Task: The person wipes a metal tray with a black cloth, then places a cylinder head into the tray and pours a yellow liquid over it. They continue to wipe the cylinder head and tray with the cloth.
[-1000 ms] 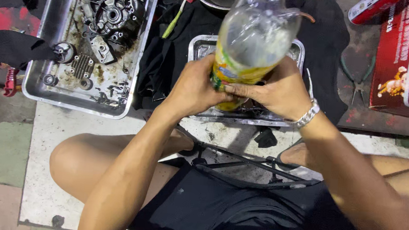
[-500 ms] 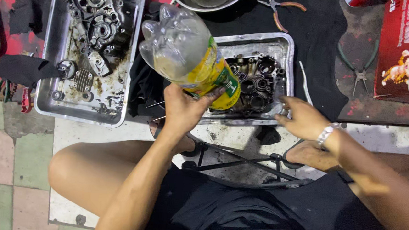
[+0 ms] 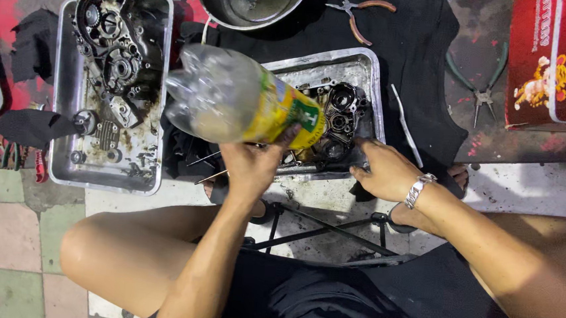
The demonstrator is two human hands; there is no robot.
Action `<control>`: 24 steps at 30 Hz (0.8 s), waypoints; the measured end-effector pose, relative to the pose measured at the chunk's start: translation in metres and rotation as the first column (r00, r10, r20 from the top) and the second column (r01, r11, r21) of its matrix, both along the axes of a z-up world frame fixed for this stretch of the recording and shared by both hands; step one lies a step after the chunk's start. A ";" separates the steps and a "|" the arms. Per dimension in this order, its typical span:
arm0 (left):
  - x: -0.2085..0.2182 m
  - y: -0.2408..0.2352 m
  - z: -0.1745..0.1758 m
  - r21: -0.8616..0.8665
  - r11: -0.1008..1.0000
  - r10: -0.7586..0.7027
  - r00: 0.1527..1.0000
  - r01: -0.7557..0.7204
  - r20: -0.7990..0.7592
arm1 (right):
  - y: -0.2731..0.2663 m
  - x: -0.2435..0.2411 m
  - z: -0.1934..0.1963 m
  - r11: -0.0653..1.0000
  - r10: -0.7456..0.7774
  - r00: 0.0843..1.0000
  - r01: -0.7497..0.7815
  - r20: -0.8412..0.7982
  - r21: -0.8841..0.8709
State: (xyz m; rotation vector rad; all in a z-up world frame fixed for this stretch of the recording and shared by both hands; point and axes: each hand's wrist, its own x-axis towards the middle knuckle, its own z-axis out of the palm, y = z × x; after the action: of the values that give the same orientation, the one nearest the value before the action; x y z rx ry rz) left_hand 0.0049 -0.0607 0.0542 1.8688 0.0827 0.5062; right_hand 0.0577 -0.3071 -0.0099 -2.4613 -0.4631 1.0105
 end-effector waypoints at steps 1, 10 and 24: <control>0.002 -0.005 -0.005 -0.094 0.995 -0.010 1.000 0.009 -0.014 | 0.001 0.000 0.001 1.000 0.000 1.000 0.000 0.011 0.031; 0.037 -0.002 -0.034 -0.052 0.992 0.119 0.989 -0.115 0.086 | -0.003 -0.002 -0.031 0.992 0.031 0.994 -0.044 0.106 0.119; 0.058 -0.022 -0.021 -0.178 0.981 0.096 0.989 -0.075 0.114 | 0.003 0.002 -0.026 0.995 0.018 0.995 -0.028 0.094 0.099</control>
State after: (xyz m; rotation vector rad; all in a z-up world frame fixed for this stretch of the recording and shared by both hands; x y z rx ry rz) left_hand 0.0627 -0.0831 0.0335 1.6662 0.1224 0.6511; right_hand 0.0596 -0.3037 -0.0358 -2.4251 -0.5596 0.8630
